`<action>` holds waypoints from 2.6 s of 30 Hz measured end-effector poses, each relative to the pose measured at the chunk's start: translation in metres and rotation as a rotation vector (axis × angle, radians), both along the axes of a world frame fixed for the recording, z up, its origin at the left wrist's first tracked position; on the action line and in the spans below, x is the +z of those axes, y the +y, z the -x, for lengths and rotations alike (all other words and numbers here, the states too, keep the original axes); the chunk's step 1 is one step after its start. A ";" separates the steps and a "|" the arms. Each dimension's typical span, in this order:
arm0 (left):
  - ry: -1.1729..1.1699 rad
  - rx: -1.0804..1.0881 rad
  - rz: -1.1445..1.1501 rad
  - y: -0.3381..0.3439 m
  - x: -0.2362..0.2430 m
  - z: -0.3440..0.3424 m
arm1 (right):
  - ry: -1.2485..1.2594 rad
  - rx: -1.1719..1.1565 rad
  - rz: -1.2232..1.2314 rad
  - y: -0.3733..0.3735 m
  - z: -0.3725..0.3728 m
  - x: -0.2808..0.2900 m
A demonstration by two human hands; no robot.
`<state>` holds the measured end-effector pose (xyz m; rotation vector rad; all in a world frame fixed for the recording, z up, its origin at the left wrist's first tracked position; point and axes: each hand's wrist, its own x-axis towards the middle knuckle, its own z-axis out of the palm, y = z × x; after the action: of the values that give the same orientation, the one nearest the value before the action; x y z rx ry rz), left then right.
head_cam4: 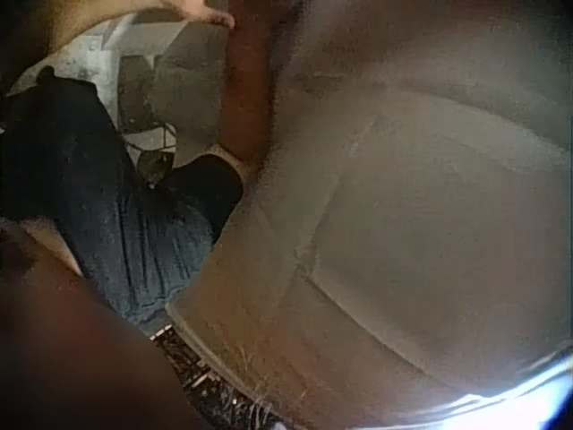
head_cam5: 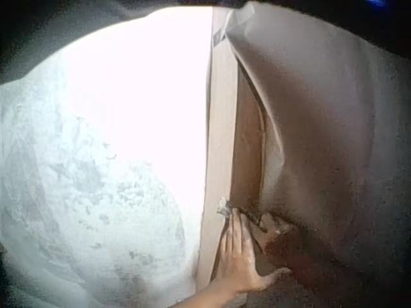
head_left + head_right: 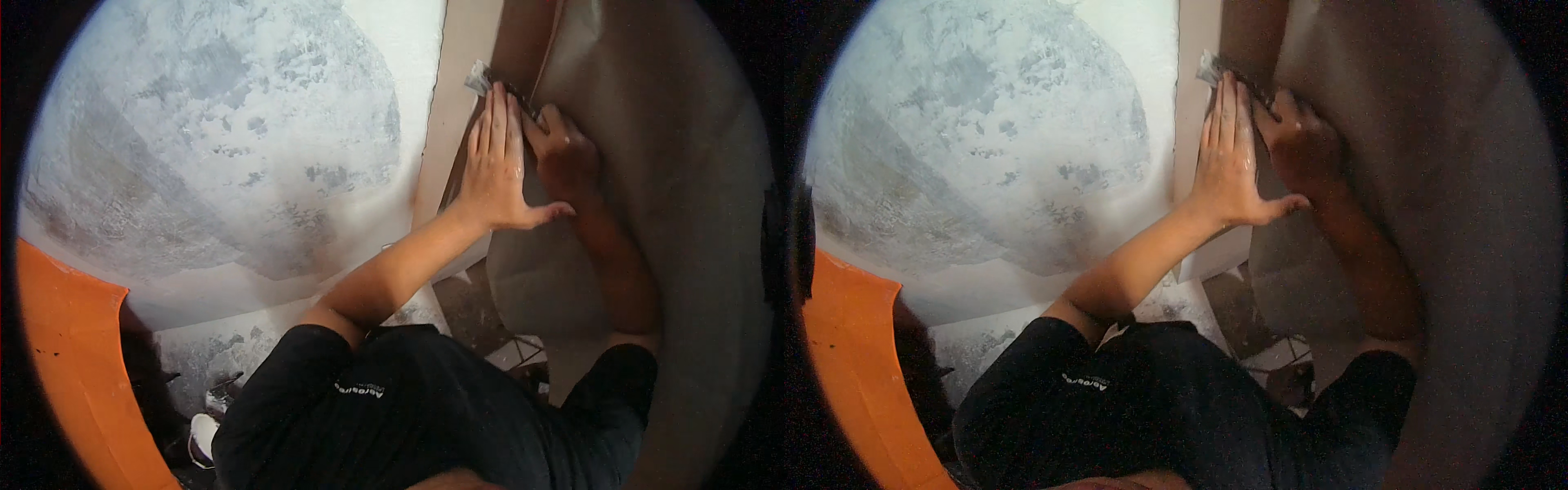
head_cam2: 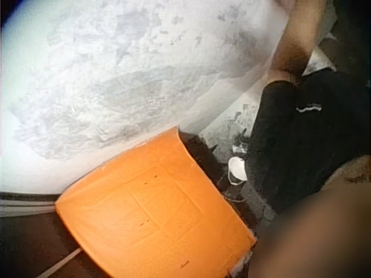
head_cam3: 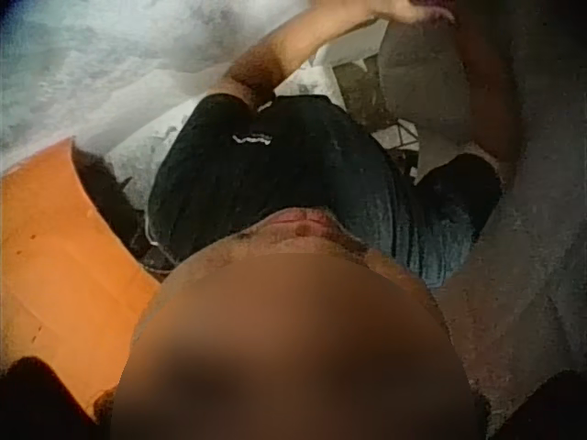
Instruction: The person applies patching compound to a wall with a putty knife, smoothing the compound over the surface.
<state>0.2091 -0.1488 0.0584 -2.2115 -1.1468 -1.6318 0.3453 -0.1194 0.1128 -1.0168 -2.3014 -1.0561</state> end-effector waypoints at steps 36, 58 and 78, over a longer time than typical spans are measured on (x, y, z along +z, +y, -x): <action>-0.024 -0.178 0.086 -0.026 -0.054 0.037 | 0.993 0.574 1.425 0.002 0.020 -0.042; -0.053 -0.255 0.197 -0.023 -0.051 -0.009 | 0.754 0.241 1.208 0.000 -0.042 -0.024; -0.908 0.682 0.335 -0.286 -0.203 0.262 | 0.831 0.712 0.957 -0.138 0.230 -0.142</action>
<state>-0.0532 -0.4353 -0.1442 -0.8695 -2.1819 -2.1985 0.1153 -0.2579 -0.0290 -0.5926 -2.0541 0.7060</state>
